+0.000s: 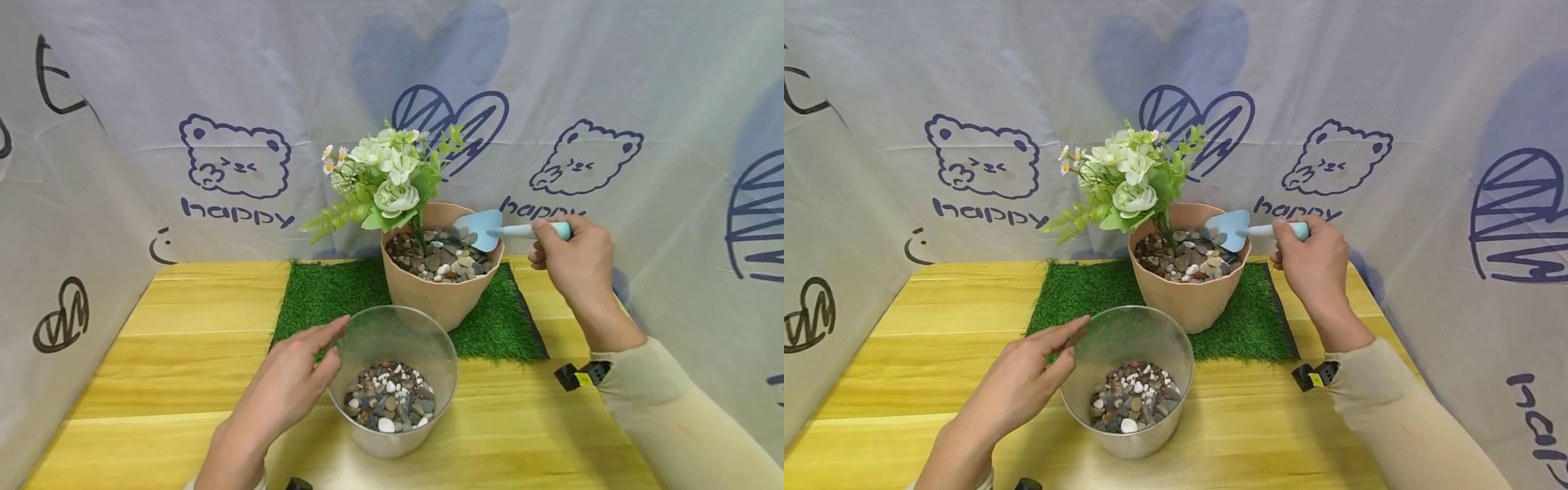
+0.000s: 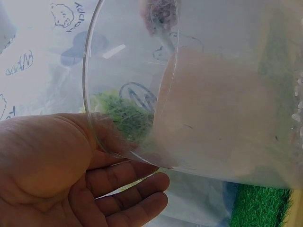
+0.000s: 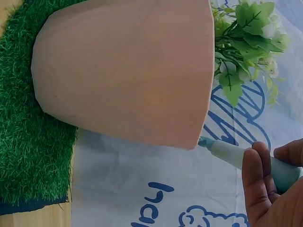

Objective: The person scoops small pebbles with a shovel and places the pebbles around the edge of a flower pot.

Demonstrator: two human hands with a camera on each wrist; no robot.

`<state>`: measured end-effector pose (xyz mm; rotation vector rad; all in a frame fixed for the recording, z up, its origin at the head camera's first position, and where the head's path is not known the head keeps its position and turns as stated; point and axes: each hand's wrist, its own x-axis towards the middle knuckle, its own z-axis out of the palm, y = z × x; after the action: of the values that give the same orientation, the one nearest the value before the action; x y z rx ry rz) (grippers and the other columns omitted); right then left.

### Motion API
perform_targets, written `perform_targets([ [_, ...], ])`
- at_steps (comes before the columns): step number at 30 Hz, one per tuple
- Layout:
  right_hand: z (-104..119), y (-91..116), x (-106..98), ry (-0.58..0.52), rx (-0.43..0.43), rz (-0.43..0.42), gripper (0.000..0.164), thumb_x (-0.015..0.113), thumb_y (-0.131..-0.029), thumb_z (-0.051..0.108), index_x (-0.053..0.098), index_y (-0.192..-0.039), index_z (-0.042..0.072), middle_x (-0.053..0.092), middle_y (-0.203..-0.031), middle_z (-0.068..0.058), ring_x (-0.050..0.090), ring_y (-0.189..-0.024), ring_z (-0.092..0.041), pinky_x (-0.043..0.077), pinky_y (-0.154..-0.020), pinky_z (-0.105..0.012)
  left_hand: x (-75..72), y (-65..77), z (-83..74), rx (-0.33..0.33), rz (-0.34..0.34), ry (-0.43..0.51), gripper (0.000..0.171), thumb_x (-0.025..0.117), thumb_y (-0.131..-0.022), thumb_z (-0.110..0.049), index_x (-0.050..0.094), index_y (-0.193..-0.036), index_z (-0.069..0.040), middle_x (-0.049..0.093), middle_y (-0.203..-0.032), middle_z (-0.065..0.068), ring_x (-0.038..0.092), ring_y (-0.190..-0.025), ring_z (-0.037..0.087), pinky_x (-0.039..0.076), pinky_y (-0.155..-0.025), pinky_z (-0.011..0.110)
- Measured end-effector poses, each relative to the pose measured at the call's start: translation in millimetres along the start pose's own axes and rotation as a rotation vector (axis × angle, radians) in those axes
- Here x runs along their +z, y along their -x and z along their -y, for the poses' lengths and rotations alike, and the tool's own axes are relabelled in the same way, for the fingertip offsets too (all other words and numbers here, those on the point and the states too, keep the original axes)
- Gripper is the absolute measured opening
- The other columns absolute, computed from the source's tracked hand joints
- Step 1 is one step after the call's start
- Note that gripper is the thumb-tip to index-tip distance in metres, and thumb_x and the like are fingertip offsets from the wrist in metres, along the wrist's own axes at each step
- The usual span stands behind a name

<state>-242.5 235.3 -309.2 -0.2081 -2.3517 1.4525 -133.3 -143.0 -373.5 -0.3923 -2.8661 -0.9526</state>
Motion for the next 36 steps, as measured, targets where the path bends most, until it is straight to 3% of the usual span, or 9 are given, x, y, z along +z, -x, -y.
perform_targets([
  [13, 1, 3, -9, -0.046, 0.036, -0.038, 0.041, 0.066, -0.104, 0.031, 0.068, -0.126, -0.003, 0.07, -0.073, 0.011, 0.071, -0.062, -0.004, 0.063, -0.065, -0.025, 0.8, 0.5, -0.7, -0.001, 0.001, 0.008, 0.052, 0.057, -0.104, -0.018, 0.054, -0.155, -0.022, 0.069, -0.142, 0.0, 0.064, -0.107, 0.021, 0.053, -0.091, 0.044],
  [18, -2, 8, -8, -0.074, 0.028, -0.066, 0.028, 0.068, -0.103, 0.031, 0.071, -0.114, 0.006, 0.072, -0.078, 0.007, 0.071, -0.063, -0.005, 0.062, -0.064, -0.024, 0.3, 0.0, -0.4, 0.003, 0.005, 0.008, 0.052, 0.057, -0.104, -0.018, 0.054, -0.156, -0.022, 0.069, -0.142, 0.0, 0.064, -0.098, 0.019, 0.053, -0.089, 0.043],
  [23, -1, 17, -12, -0.127, -0.015, -0.134, 0.015, 0.069, -0.101, 0.027, 0.072, -0.098, 0.013, 0.069, -0.071, 0.005, 0.065, -0.054, -0.006, 0.059, -0.055, -0.021, -0.8, -0.2, -0.1, -0.004, 0.019, 0.015, 0.052, 0.056, -0.105, -0.019, 0.053, -0.156, -0.022, 0.069, -0.142, 0.0, 0.061, -0.088, 0.015, 0.052, -0.089, 0.042],
  [30, 10, 39, -34, -0.135, -0.09, -0.228, 0.019, 0.069, -0.1, 0.022, 0.071, -0.087, 0.008, 0.065, -0.062, 0.005, 0.054, -0.042, -0.01, 0.048, -0.042, -0.019, -1.2, 0.1, -0.6, -0.038, 0.044, 0.046, 0.052, 0.056, -0.105, -0.02, 0.052, -0.157, -0.022, 0.068, -0.144, 0.001, 0.045, -0.061, 0.013, 0.045, -0.062, 0.031],
  [36, 21, 66, -50, -0.026, -0.072, -0.222, 0.021, 0.068, -0.1, 0.022, 0.067, -0.087, 0.005, 0.064, -0.061, 0.004, 0.051, -0.041, -0.014, 0.044, -0.041, -0.021, -0.9, -0.9, -0.3, -0.035, 0.044, 0.061, 0.052, 0.054, -0.105, -0.019, 0.052, -0.157, -0.023, 0.069, -0.142, 0.002, 0.039, -0.054, 0.011, 0.043, -0.057, 0.03],
])
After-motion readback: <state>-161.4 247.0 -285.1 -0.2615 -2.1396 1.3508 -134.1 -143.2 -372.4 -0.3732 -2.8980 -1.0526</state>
